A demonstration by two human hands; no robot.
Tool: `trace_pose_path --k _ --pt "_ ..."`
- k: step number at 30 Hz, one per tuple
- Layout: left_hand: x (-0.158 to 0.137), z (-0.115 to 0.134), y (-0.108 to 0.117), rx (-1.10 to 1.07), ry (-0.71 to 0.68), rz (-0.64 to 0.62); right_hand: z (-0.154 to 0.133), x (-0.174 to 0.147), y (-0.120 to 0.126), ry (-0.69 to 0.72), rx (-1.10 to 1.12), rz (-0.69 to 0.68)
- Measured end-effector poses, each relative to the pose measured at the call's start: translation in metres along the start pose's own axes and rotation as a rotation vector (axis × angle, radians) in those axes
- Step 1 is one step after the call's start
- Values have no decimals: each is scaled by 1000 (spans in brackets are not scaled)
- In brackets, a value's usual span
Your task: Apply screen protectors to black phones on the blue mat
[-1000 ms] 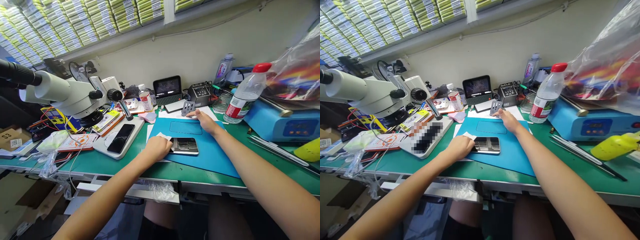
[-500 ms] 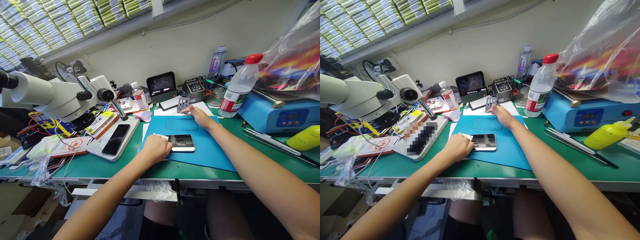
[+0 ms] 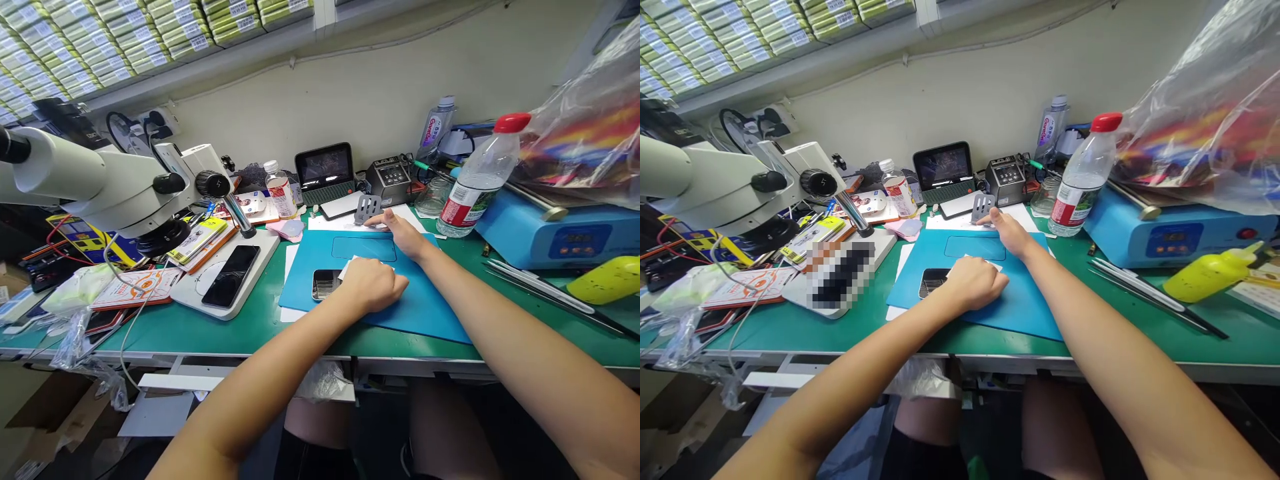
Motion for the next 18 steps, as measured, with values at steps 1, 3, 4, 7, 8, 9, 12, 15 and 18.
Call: trace_pose_path --k 1,3,4,7,8,9,12,15,18 --pt "1 -5 0 4 12 -1 0 0 0 -2 3 3" --pt "-3 -19 -2 21 34 -11 0 -1 0 -11 21 4" --pt "-6 -29 -4 32 47 -22 0 -1 0 -15 32 4" --pt "-26 -62 -11 76 95 -72 1 -2 -2 -18 54 -8" --pt "-33 -73 -13 93 114 -90 2 -2 -2 -18 54 -11" --pt "-40 -82 -14 110 134 -105 2 -1 -2 -18 52 -13" --pt "-57 -102 -17 150 212 -141 5 -1 -1 -29 50 -14" --pt "-66 -102 -15 178 261 -156 4 -1 0 -34 54 -1" --pt "-70 -88 -12 197 248 -165 0 -3 0 -21 45 0"
Point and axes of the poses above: each hand's wrist, its own x-axis towards the middle knuckle, its own y-axis out of the back of the hand, z = x × y, the point moved 9 cm from there along x, towards the middle knuckle, and after that the axes turned 10 degrees about x, right-handed, at the moved point
